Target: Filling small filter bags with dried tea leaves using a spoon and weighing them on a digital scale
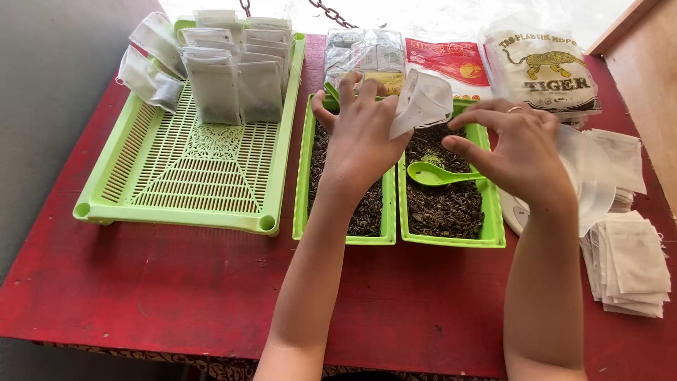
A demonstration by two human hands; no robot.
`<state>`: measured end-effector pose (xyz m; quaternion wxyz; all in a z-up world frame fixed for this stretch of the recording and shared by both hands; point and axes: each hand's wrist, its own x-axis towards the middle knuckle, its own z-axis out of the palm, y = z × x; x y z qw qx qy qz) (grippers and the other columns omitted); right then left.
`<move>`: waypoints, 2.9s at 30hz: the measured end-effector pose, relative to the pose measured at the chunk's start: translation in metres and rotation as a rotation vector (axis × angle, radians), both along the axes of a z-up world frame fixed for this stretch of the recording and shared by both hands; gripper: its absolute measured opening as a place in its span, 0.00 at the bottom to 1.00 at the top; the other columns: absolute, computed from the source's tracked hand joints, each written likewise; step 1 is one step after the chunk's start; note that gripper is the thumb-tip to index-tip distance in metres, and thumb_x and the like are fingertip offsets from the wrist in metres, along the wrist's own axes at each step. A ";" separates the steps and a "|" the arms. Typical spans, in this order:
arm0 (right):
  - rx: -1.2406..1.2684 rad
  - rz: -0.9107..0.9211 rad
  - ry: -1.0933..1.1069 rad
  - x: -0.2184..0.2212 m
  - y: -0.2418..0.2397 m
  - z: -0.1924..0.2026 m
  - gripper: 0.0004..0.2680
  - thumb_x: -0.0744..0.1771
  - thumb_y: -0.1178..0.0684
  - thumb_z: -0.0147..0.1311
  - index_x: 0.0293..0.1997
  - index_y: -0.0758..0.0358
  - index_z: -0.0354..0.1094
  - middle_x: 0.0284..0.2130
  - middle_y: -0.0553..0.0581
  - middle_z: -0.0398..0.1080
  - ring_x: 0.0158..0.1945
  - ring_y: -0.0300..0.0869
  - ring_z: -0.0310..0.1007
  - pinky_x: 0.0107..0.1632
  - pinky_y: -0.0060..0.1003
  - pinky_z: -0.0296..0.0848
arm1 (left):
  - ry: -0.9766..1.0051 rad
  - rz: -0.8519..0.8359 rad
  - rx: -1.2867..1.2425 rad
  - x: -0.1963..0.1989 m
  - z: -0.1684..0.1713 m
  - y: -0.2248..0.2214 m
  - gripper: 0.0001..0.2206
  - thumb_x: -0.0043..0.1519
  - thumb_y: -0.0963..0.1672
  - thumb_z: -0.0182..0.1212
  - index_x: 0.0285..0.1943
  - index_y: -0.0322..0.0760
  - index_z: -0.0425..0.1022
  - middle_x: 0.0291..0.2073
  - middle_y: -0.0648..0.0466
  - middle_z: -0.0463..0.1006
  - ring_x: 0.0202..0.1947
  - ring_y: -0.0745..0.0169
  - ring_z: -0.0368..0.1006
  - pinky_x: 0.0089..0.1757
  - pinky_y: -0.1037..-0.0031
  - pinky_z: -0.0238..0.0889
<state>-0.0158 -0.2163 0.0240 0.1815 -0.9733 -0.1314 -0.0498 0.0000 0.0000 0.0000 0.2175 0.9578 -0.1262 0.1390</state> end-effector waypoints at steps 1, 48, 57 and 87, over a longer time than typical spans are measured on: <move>0.000 0.000 -0.001 -0.004 0.007 0.000 0.21 0.64 0.26 0.48 0.52 0.45 0.77 0.59 0.50 0.71 0.58 0.51 0.68 0.60 0.56 0.46 | -0.001 0.000 0.000 -0.001 0.002 -0.002 0.11 0.58 0.50 0.59 0.44 0.48 0.81 0.55 0.52 0.71 0.68 0.42 0.49 0.57 0.34 0.34; 0.952 0.294 -0.023 0.005 0.005 -0.020 0.06 0.64 0.55 0.68 0.41 0.58 0.75 0.45 0.48 0.76 0.55 0.32 0.70 0.58 0.27 0.70 | 0.095 -0.372 -0.419 -0.011 0.021 0.015 0.11 0.60 0.52 0.61 0.43 0.52 0.85 0.55 0.63 0.76 0.62 0.60 0.63 0.53 0.58 0.37; 0.753 0.418 -0.010 -0.003 0.013 0.004 0.16 0.68 0.47 0.55 0.58 0.67 0.68 0.61 0.61 0.64 0.70 0.50 0.60 0.71 0.43 0.63 | 0.014 -0.314 -0.426 -0.012 0.020 0.014 0.14 0.55 0.51 0.70 0.47 0.50 0.83 0.54 0.63 0.77 0.61 0.58 0.64 0.56 0.48 0.35; 0.635 0.297 -0.196 0.016 0.008 -0.026 0.07 0.70 0.51 0.60 0.40 0.65 0.73 0.50 0.60 0.69 0.58 0.49 0.70 0.57 0.40 0.69 | -0.106 -0.084 -0.414 -0.005 0.014 0.006 0.07 0.51 0.50 0.75 0.27 0.50 0.83 0.47 0.69 0.77 0.60 0.59 0.62 0.56 0.44 0.33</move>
